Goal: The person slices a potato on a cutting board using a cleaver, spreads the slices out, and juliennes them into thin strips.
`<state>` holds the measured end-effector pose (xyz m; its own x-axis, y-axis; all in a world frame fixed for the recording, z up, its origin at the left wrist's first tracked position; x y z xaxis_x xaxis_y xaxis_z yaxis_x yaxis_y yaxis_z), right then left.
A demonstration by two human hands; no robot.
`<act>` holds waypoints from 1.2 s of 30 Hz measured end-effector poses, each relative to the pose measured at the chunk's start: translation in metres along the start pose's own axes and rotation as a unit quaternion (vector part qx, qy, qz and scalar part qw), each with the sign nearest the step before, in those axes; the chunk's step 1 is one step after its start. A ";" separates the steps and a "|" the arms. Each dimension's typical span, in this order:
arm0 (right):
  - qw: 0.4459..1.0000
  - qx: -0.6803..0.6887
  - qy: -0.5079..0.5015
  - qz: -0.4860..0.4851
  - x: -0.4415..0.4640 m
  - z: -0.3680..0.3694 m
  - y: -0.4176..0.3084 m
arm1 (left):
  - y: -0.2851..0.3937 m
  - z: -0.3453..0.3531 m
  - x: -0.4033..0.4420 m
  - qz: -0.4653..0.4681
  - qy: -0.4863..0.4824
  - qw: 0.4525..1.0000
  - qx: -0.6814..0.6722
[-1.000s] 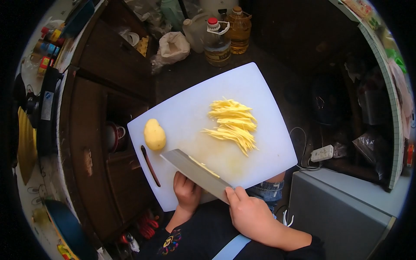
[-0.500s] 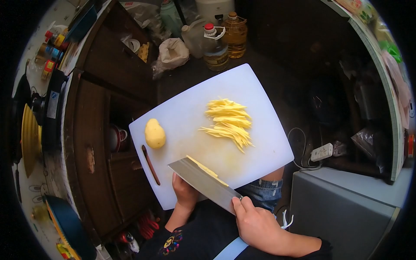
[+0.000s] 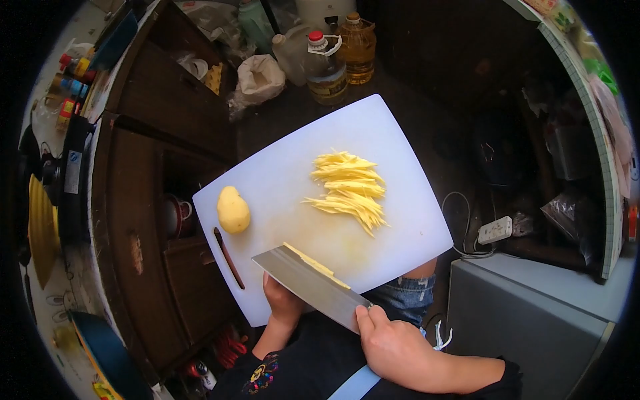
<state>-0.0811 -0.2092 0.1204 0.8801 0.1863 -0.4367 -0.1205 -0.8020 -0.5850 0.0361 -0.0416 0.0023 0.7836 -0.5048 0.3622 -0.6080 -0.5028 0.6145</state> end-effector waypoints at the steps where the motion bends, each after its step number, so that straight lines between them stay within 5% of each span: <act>1: 1.000 0.001 0.000 0.001 0.002 0.000 0.000 | -0.001 0.000 0.000 0.000 -0.003 1.000 0.000; 18: 0.999 -0.035 0.029 -0.008 0.052 0.014 -0.003 | -0.004 -0.001 -0.007 -0.002 -0.024 0.999 0.020; 36: 0.998 0.002 0.054 0.013 0.007 0.000 0.003 | 0.006 -0.004 0.005 -0.010 0.001 0.999 0.046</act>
<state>-0.0755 -0.2108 0.1156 0.9210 0.1024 -0.3757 -0.1462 -0.8034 -0.5772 0.0374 -0.0445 0.0106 0.7959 -0.4928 0.3517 -0.6012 -0.5746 0.5553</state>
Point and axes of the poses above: each hand's wrist, its own x-axis towards the middle knuckle, its own z-axis out of the palm, y = z × x, the point moved 3 cm from there along x, towards the middle knuckle, and after that the axes turned 5 degrees about -y, right-handed, at the moved point
